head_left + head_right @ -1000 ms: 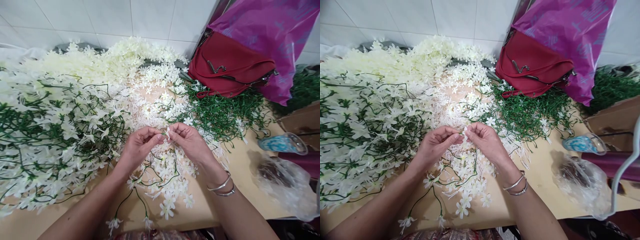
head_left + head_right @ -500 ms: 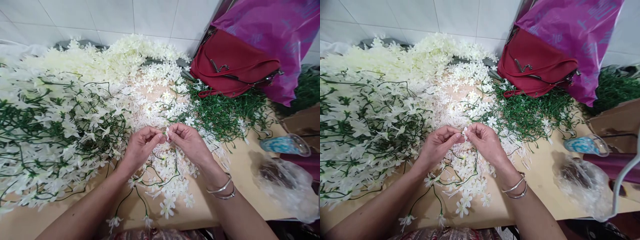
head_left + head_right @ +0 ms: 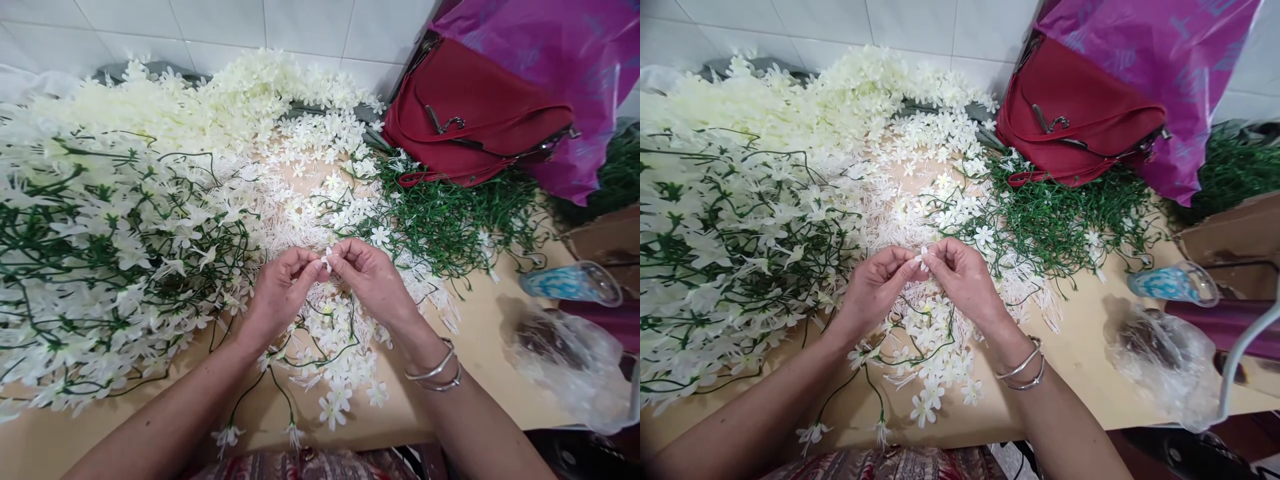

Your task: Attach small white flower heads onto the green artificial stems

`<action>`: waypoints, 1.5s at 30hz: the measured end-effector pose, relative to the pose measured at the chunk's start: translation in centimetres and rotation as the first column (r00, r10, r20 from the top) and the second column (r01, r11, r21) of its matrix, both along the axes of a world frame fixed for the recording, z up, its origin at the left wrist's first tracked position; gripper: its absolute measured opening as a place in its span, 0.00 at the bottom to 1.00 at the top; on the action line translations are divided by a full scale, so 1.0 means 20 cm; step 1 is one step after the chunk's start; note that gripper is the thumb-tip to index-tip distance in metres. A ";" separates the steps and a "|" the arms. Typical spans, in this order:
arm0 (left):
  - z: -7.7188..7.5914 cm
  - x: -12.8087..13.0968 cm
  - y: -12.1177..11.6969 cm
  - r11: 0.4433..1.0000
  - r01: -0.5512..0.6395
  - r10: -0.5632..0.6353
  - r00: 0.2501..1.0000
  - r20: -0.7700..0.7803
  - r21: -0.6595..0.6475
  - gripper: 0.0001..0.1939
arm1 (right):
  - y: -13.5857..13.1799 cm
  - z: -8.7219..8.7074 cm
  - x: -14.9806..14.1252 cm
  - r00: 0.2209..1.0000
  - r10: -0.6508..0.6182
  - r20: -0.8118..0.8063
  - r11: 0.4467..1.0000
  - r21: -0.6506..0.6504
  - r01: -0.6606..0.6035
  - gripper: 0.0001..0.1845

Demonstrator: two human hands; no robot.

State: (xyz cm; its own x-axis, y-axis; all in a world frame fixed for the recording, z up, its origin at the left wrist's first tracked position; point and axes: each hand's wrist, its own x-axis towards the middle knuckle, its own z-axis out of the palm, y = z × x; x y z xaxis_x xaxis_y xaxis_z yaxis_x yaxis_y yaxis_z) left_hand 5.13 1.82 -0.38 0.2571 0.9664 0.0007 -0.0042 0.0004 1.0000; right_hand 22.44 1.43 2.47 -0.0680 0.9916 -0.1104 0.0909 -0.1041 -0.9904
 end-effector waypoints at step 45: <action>0.03 0.00 0.00 0.997 0.024 -0.014 0.993 -0.120 0.078 0.07 | 0.02 -0.03 0.02 0.999 -0.010 -0.037 1.000 0.011 0.010 0.19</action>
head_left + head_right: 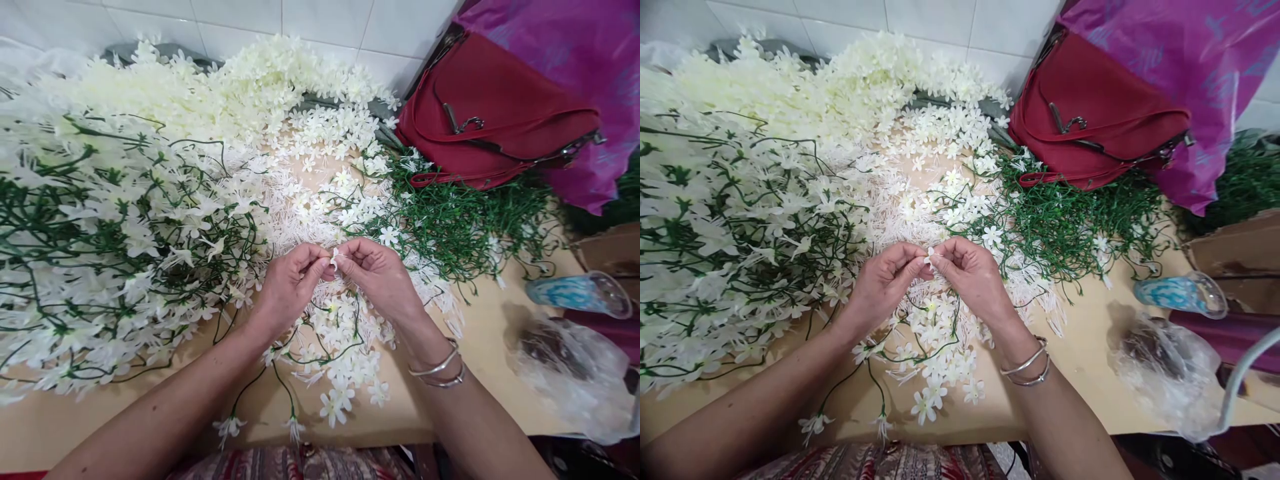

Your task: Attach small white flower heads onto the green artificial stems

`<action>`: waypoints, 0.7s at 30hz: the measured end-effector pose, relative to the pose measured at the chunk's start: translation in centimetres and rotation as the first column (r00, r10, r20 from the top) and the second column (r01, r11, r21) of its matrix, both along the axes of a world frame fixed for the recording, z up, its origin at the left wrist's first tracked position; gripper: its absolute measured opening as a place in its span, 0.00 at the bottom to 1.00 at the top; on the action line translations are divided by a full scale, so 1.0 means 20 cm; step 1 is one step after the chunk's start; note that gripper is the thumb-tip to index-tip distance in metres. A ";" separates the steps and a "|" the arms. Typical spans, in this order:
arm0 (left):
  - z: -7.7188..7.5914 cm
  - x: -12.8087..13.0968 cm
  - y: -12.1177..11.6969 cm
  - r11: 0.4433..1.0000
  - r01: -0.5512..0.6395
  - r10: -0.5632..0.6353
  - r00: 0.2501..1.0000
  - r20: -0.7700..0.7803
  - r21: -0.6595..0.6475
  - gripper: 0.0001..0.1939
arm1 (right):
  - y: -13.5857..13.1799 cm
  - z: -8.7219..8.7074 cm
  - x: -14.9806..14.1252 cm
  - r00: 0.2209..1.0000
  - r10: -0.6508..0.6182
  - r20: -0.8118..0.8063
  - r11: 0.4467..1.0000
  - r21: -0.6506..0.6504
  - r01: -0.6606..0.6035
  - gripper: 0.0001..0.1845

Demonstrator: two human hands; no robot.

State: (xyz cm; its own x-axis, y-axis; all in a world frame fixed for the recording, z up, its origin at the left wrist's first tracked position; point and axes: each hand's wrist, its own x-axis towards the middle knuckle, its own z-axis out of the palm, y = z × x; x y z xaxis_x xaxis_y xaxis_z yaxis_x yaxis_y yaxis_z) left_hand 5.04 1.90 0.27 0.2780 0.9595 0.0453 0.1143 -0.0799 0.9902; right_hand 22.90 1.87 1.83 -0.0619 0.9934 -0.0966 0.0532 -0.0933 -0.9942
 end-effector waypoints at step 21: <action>0.19 -0.11 0.07 0.804 0.547 -0.496 0.833 -0.246 0.232 0.05 | -0.04 0.10 0.11 0.814 0.146 0.563 0.941 0.174 -0.289 0.07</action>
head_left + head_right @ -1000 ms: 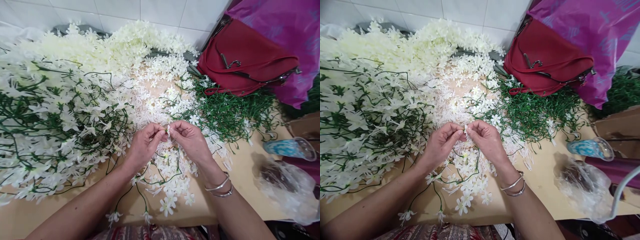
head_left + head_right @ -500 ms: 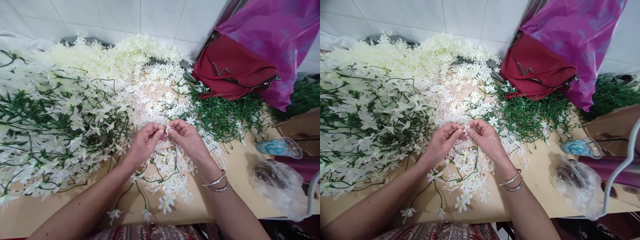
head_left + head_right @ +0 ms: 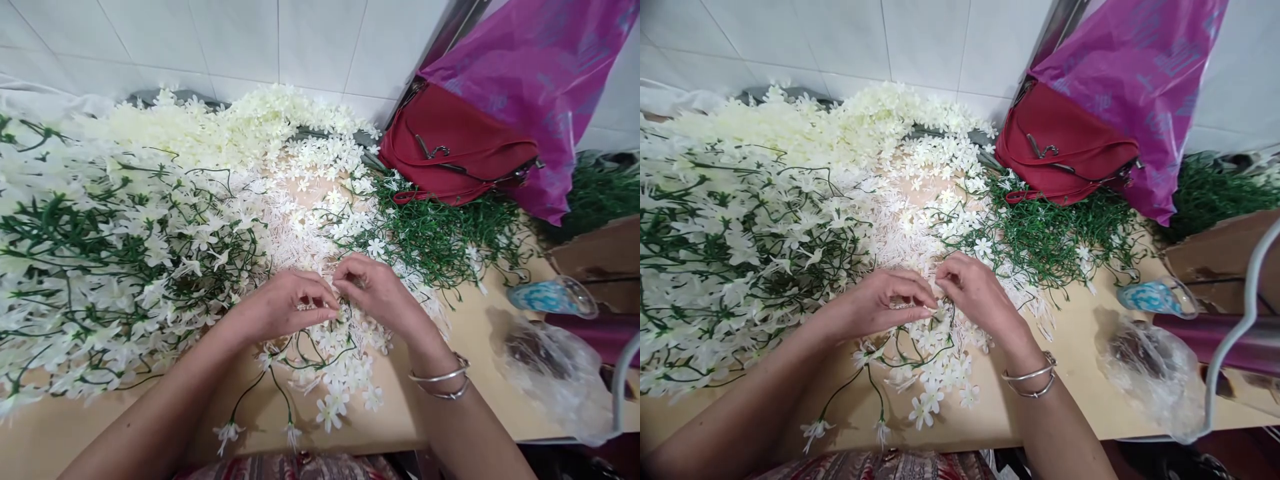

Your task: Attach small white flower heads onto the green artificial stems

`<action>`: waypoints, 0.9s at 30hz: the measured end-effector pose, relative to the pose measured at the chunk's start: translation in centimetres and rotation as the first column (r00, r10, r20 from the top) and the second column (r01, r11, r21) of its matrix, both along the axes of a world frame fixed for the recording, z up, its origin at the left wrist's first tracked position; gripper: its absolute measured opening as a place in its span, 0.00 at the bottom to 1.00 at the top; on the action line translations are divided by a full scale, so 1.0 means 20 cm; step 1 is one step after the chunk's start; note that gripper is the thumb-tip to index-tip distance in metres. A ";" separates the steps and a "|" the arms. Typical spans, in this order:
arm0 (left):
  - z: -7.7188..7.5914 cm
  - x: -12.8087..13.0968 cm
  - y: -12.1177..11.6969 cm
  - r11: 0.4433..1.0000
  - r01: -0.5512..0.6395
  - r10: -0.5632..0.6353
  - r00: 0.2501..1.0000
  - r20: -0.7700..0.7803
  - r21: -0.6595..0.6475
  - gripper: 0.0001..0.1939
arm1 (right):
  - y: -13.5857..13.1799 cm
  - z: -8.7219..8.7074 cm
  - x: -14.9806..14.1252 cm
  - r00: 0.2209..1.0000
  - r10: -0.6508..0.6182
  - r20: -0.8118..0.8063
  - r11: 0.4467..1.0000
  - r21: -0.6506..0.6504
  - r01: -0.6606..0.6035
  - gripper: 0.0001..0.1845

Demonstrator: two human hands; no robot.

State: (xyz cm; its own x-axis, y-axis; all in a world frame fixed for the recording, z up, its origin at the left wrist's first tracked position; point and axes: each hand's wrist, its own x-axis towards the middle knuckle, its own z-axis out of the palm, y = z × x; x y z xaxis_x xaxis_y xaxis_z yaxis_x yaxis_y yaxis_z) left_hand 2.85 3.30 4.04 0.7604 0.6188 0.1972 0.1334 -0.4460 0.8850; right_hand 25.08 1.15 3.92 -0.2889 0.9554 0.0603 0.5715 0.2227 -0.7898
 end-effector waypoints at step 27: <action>-0.10 0.08 -0.01 0.667 -0.489 0.673 0.719 0.173 -0.562 0.13 | 0.00 -0.07 -0.06 0.954 -0.139 0.267 0.970 0.228 0.077 0.10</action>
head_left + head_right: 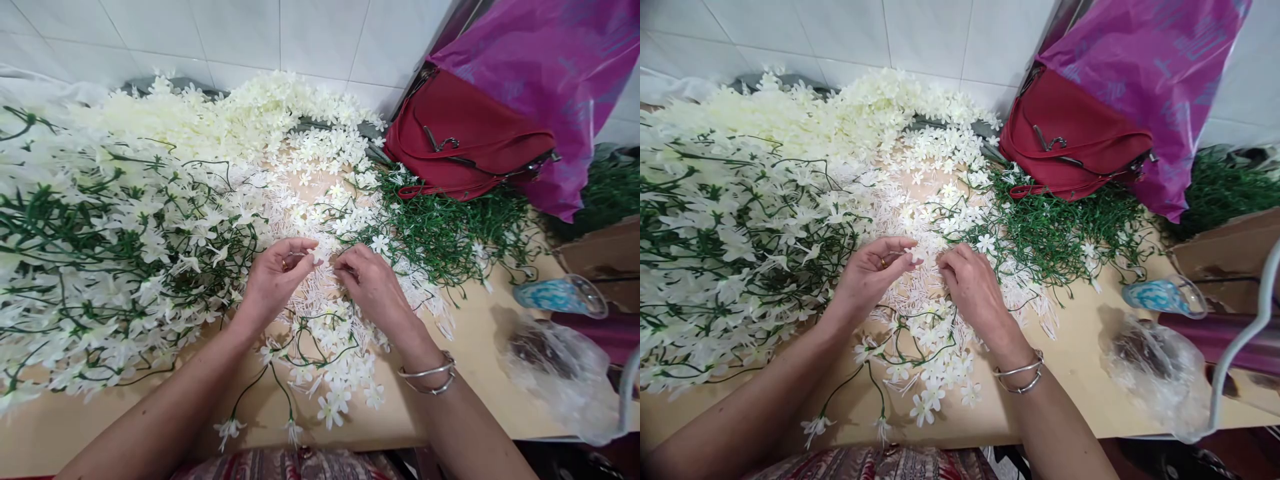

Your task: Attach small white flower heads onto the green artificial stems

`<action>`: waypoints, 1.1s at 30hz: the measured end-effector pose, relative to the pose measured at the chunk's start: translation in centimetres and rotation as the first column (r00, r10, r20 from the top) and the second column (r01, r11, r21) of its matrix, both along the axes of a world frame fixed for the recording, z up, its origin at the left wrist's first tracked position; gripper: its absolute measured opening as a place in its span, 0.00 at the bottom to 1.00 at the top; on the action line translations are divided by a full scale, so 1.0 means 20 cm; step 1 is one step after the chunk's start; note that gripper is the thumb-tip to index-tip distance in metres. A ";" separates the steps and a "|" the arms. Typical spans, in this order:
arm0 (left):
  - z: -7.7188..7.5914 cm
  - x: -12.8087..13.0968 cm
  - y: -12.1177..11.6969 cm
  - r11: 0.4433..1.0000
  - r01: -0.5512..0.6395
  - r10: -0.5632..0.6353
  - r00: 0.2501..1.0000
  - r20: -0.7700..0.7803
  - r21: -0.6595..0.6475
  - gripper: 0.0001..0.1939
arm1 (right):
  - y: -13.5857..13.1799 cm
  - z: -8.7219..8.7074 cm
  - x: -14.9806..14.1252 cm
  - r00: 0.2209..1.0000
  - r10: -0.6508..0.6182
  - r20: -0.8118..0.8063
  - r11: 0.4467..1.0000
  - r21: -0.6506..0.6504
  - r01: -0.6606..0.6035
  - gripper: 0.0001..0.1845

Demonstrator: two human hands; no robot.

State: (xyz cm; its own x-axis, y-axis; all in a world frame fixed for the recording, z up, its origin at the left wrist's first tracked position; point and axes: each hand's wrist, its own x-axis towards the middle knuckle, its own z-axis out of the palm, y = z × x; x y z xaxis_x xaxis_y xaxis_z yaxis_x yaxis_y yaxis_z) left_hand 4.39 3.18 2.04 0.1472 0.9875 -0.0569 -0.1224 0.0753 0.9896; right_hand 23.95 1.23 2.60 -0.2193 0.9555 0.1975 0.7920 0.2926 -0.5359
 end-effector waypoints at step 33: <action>-0.01 0.04 -0.06 0.991 -0.115 0.117 0.993 -0.034 0.068 0.09 | -0.03 0.06 -0.06 0.650 -0.108 -0.753 0.970 -0.222 -0.096 0.04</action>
